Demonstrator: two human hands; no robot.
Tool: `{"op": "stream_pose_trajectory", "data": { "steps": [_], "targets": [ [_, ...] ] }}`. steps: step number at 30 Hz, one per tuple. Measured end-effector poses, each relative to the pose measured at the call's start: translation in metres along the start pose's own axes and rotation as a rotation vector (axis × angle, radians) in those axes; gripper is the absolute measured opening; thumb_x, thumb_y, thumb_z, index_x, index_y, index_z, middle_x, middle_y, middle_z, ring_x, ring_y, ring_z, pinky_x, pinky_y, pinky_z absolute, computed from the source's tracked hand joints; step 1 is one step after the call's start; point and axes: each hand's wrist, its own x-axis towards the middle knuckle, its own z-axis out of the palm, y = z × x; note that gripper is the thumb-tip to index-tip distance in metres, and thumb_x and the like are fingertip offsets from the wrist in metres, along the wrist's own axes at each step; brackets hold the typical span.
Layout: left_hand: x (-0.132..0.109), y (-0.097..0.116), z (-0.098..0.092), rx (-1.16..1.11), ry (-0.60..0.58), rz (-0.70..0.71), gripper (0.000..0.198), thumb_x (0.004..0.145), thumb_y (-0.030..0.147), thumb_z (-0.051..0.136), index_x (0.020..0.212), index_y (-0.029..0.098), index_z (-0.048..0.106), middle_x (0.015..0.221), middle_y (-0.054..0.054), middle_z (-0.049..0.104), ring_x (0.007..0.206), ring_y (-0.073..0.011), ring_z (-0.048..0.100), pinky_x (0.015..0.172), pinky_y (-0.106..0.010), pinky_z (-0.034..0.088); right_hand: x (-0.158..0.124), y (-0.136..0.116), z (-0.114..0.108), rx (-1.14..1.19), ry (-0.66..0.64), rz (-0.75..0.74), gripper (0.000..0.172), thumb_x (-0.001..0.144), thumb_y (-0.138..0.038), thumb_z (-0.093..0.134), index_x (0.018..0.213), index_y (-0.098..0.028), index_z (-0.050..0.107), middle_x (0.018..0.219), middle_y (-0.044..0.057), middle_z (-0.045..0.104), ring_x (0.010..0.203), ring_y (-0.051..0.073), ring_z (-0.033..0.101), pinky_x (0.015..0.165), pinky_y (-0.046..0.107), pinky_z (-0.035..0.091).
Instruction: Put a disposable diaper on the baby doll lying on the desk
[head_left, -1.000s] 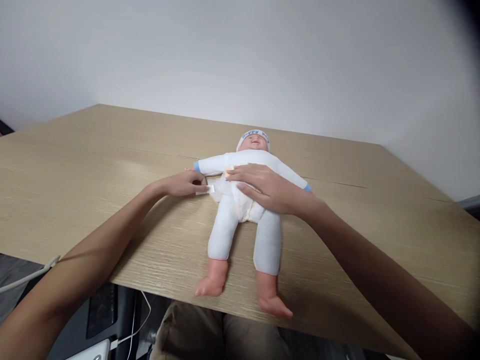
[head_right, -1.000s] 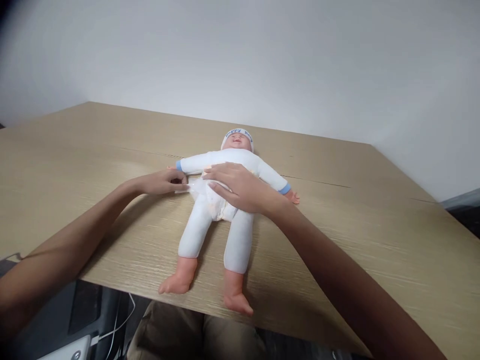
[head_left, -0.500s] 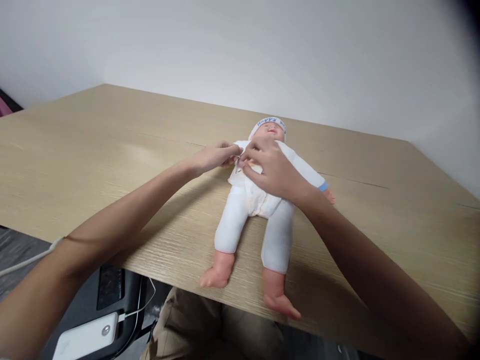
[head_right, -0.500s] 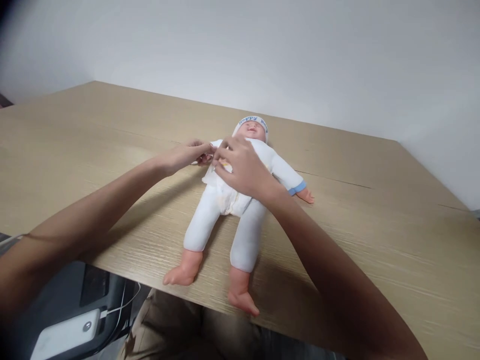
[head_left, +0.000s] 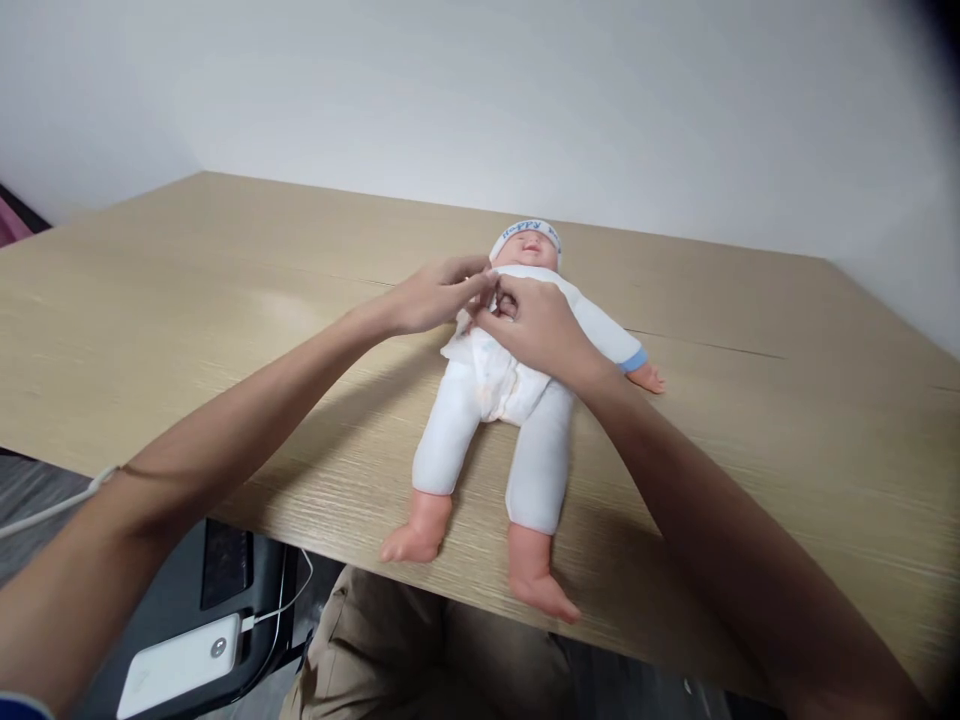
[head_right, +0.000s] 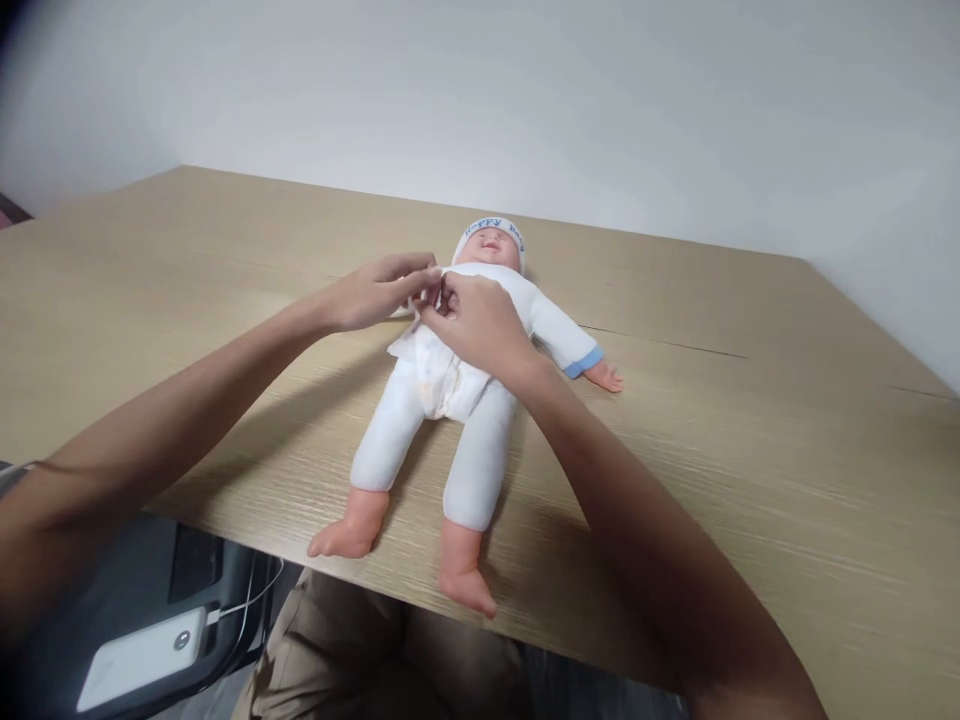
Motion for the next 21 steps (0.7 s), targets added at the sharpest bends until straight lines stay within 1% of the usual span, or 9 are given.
{"op": "stream_pose_trajectory", "data": {
  "steps": [2,4,5,7,9,11,15,18,21],
  "targets": [
    [-0.001,-0.011,0.002,0.005,0.125,-0.006,0.035,0.112,0.05,0.051,0.094,0.021,0.059,0.098,-0.006,0.068,0.09,-0.0211,0.06,0.086,-0.035,0.046,0.0,0.003,-0.001,0.015,-0.001,0.02,0.043,0.1,-0.032,0.067,0.068,-0.024,0.04,0.066,-0.003,0.049,0.065,0.016,0.042,0.066,0.036,0.029],
    [-0.004,-0.024,0.006,-0.038,0.179,-0.046,0.031,0.111,0.051,0.056,0.102,0.021,0.057,0.106,-0.006,0.068,0.092,-0.0197,0.06,0.087,-0.034,0.047,0.0,0.005,-0.002,0.043,-0.007,0.05,0.044,0.1,-0.03,0.065,0.068,-0.024,0.037,0.064,-0.003,0.043,0.065,0.016,0.04,0.066,0.036,0.028],
    [-0.005,-0.031,0.009,-0.063,0.173,-0.07,0.03,0.109,0.051,0.058,0.106,0.021,0.056,0.109,-0.006,0.067,0.092,-0.0188,0.06,0.086,-0.033,0.047,0.0,0.006,-0.002,0.068,-0.011,0.063,0.042,0.101,-0.03,0.064,0.069,-0.024,0.037,0.065,-0.003,0.042,0.065,0.016,0.039,0.066,0.036,0.028],
    [-0.008,-0.041,0.014,-0.098,0.125,-0.1,0.033,0.106,0.054,0.063,0.112,0.022,0.056,0.112,-0.006,0.065,0.092,-0.0177,0.058,0.084,-0.031,0.047,-0.001,0.007,-0.002,0.121,-0.019,0.077,0.04,0.103,-0.033,0.06,0.07,-0.024,0.037,0.067,-0.003,0.042,0.066,0.016,0.04,0.066,0.036,0.028],
    [-0.011,-0.046,0.016,-0.129,0.077,-0.098,0.038,0.104,0.058,0.064,0.112,0.022,0.056,0.11,-0.005,0.064,0.093,-0.0181,0.058,0.084,-0.031,0.048,-0.001,0.008,-0.002,0.16,-0.021,0.079,0.038,0.103,-0.034,0.057,0.071,-0.024,0.038,0.068,-0.003,0.042,0.067,0.016,0.04,0.066,0.035,0.029],
    [-0.011,-0.046,0.015,-0.15,0.028,-0.084,0.04,0.103,0.061,0.065,0.109,0.022,0.057,0.106,-0.004,0.063,0.094,-0.0189,0.057,0.086,-0.032,0.048,0.0,0.01,-0.001,0.188,-0.023,0.08,0.037,0.102,-0.034,0.057,0.071,-0.024,0.041,0.069,-0.003,0.044,0.069,0.016,0.042,0.067,0.035,0.03],
    [-0.009,-0.042,0.01,-0.239,-0.081,-0.069,0.037,0.102,0.059,0.065,0.101,0.022,0.061,0.1,-0.002,0.062,0.091,-0.0186,0.057,0.089,-0.034,0.048,0.001,0.013,-0.002,0.266,-0.044,0.097,0.035,0.103,-0.037,0.057,0.072,-0.024,0.045,0.071,-0.003,0.046,0.07,0.016,0.043,0.069,0.035,0.032],
    [-0.006,-0.044,0.009,-0.323,-0.08,-0.067,0.039,0.1,0.06,0.069,0.097,0.022,0.061,0.097,-0.002,0.062,0.089,-0.0182,0.058,0.09,-0.035,0.048,0.001,0.016,-0.003,0.291,-0.07,0.106,0.035,0.102,-0.038,0.057,0.073,-0.024,0.046,0.072,-0.003,0.046,0.071,0.016,0.043,0.069,0.035,0.032],
    [-0.004,-0.05,0.012,-0.361,-0.061,-0.05,0.042,0.099,0.062,0.072,0.096,0.021,0.063,0.095,-0.002,0.06,0.086,-0.0172,0.056,0.086,-0.033,0.048,0.001,0.017,-0.004,0.238,-0.048,0.102,0.036,0.1,-0.037,0.059,0.072,-0.024,0.043,0.07,-0.004,0.041,0.068,0.016,0.039,0.067,0.035,0.029]
  ]
}}
